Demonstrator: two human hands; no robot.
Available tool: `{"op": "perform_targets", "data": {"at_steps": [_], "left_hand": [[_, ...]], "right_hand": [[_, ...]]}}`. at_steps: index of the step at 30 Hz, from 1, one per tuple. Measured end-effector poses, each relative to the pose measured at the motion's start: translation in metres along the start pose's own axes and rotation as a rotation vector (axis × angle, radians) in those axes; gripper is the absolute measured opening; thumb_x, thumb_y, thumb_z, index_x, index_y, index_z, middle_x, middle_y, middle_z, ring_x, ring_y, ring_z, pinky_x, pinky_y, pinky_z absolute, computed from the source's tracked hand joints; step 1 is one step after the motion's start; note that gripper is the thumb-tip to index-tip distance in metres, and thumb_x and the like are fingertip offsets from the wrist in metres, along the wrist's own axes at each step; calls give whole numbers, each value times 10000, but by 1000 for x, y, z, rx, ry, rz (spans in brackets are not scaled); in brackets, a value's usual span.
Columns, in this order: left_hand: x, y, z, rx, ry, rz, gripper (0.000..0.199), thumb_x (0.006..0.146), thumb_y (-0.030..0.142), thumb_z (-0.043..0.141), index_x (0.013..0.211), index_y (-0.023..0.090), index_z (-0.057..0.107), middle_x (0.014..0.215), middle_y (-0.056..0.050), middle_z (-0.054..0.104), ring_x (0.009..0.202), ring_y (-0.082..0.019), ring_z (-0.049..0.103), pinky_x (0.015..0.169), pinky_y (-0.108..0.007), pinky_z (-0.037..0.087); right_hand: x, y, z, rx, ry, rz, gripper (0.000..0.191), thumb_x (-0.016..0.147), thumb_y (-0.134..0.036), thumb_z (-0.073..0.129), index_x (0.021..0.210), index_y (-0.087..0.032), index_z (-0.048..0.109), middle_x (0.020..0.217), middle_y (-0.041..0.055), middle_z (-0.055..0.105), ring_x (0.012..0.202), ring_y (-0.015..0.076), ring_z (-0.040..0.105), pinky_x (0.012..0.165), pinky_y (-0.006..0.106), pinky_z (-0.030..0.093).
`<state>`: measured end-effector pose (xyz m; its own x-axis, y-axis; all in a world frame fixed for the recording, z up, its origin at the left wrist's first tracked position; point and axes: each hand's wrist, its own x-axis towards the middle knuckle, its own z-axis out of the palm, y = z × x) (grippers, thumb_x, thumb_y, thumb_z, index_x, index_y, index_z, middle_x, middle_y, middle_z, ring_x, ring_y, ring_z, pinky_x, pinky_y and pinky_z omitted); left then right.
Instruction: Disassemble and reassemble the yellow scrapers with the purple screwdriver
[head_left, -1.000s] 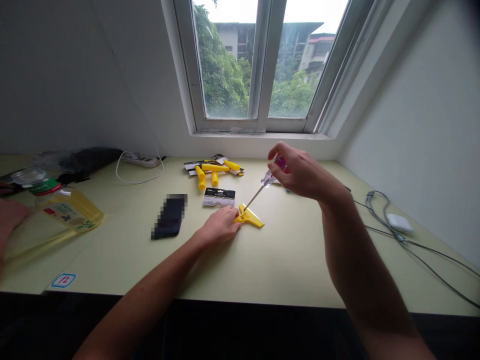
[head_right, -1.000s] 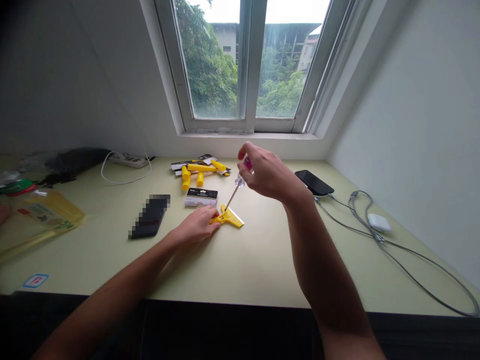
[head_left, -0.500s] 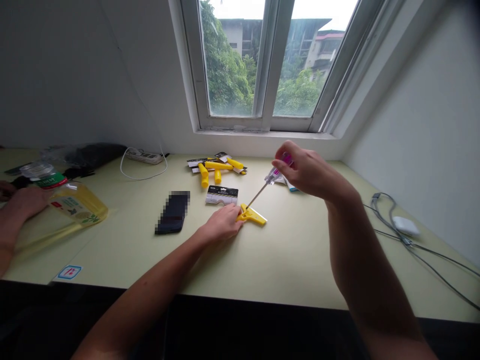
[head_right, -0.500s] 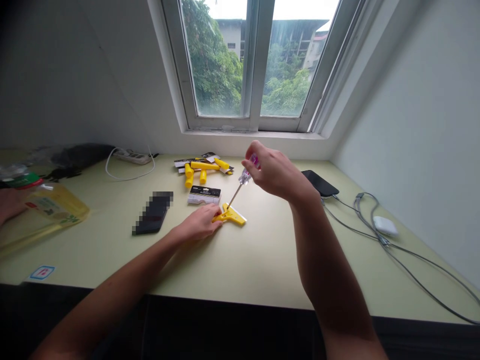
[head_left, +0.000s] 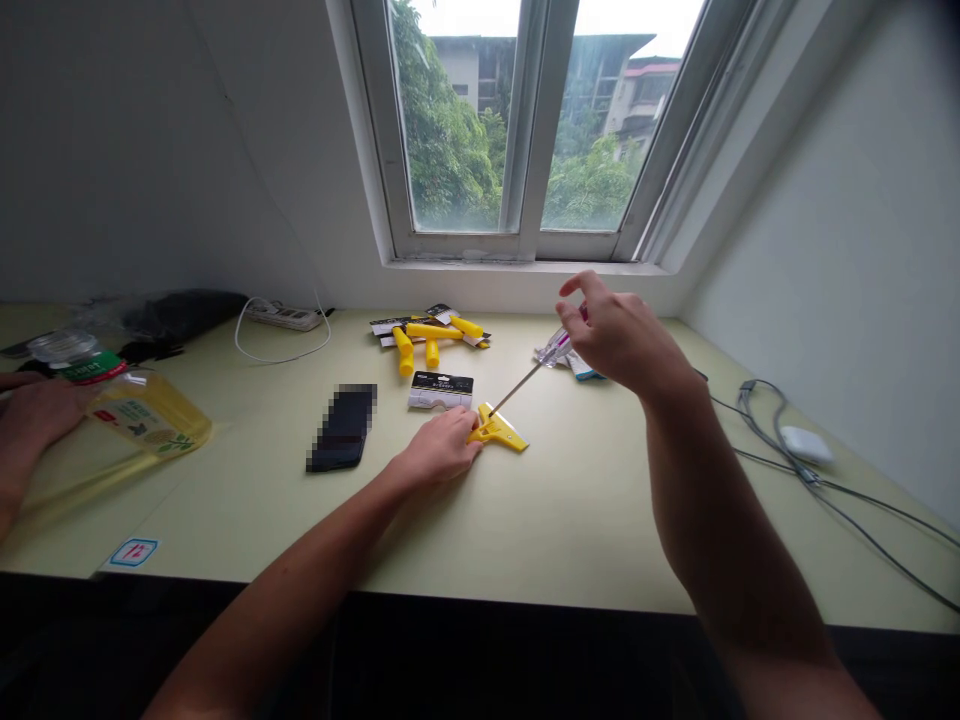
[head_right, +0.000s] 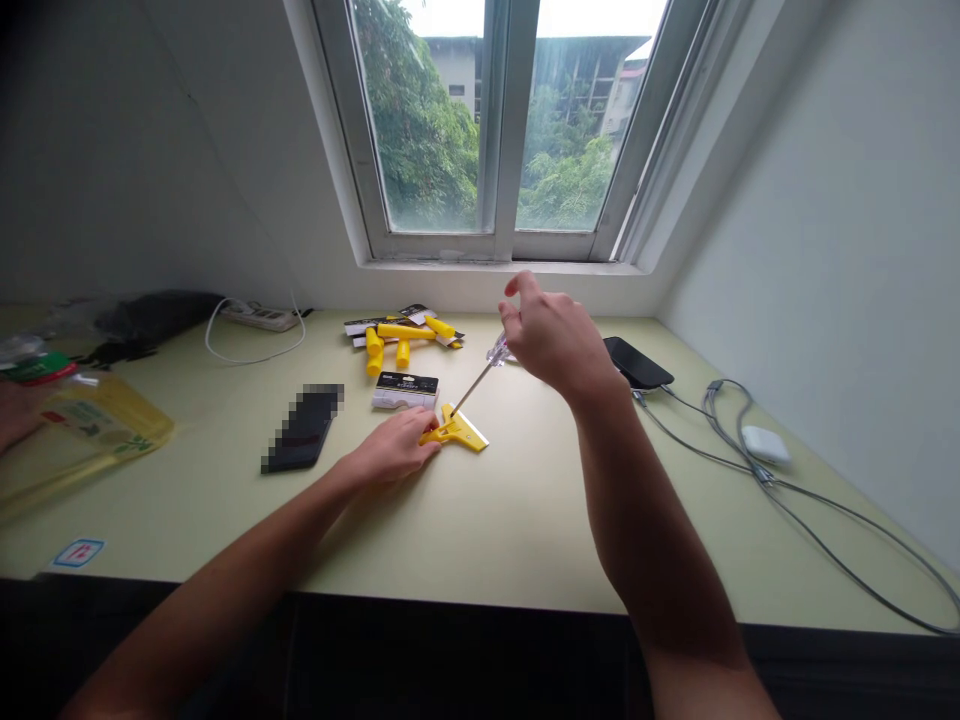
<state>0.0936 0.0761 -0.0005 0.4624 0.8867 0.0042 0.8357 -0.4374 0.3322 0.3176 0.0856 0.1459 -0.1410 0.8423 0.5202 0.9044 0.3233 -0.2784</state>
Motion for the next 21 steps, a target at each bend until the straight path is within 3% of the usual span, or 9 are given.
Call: {"op": "perform_targets", "data": {"at_steps": [3, 6, 11, 16, 21], "left_hand": [[-1, 0, -1, 7, 3, -2, 185, 860, 371, 482, 919, 212, 555, 994, -70, 602, 896, -238, 577, 747, -330, 441], [-1, 1, -2, 6, 20, 3, 184, 869, 364, 483, 939, 208, 550, 1007, -68, 597, 909, -236, 574, 766, -331, 444], [-2, 2, 0, 12, 51, 12, 188, 898, 354, 466, 980, 204, 543, 1026, -75, 580, 943, -232, 567, 828, -332, 440], [-3, 3, 2, 46, 45, 9, 165, 908, 321, 451, 971, 192, 532, 1004, -86, 564, 915, -233, 565, 810, -340, 440], [-4, 4, 2, 10, 42, 8, 191, 905, 331, 460, 1022, 194, 523, 1031, -86, 557, 932, -227, 556, 828, -331, 440]], "right_hand": [[-1, 2, -5, 205, -58, -162, 318, 848, -274, 497, 1157, -203, 506, 813, 49, 648, 696, 199, 606, 655, 310, 443], [-1, -1, -6, 308, -50, -225, 360, 784, -210, 524, 1144, -214, 501, 929, 45, 635, 687, 165, 592, 645, 296, 452], [-2, -8, -2, 275, 12, -172, 316, 802, -234, 515, 1116, -206, 504, 944, 67, 636, 673, 174, 571, 649, 311, 438], [-4, -7, -3, -1, 42, 50, 323, 884, -471, 473, 1022, -193, 562, 633, 70, 603, 645, 259, 571, 638, 357, 398], [-6, -4, -12, 117, -1, -45, 295, 848, -430, 571, 1048, -215, 545, 649, 27, 624, 578, 199, 562, 588, 322, 407]]}}
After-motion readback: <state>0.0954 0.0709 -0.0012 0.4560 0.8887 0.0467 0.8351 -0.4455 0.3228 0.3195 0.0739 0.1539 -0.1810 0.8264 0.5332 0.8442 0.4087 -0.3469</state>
